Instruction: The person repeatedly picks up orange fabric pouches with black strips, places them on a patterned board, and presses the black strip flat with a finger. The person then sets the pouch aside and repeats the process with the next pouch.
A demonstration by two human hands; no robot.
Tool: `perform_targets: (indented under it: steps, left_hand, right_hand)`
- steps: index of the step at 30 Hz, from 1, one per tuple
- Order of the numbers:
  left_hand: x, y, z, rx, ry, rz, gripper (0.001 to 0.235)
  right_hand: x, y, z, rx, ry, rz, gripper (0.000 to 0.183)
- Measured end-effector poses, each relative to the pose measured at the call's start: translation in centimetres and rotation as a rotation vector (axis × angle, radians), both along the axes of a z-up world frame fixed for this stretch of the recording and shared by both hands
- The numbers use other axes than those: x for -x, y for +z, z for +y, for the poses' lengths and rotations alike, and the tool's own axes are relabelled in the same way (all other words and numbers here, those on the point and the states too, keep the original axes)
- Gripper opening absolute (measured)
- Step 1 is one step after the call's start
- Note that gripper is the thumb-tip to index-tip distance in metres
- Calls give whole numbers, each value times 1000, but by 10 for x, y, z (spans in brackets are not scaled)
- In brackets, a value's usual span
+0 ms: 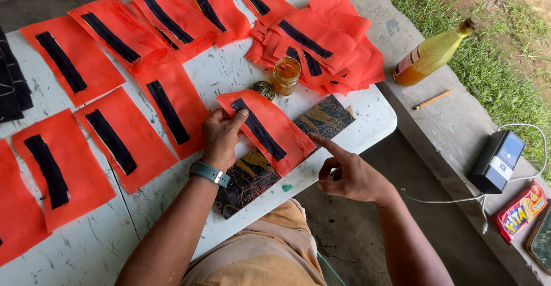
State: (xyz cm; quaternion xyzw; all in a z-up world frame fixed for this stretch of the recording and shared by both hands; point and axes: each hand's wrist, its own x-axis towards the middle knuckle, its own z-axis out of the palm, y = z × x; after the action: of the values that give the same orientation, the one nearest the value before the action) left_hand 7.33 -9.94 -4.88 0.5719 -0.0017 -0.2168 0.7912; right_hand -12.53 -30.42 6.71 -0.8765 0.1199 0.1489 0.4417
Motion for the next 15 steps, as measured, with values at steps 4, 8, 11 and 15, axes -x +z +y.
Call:
perform_targets:
  steps: [4,8,11,15]
  left_hand:
    - [-1,-1,1,-30,9,-2,23]
    - [2,-1,-1,18,7,-3,22]
    - [0,4,-2,35,9,16,23]
    - [1,4,1,-31,1,2,24]
  right_hand:
    - [6,-3,22,227,86,131,89]
    - [11,-2,29,-157,-95,104,88]
    - [7,-6,30,-117,107,121,98]
    - [10,-25,42,300,132,105,87]
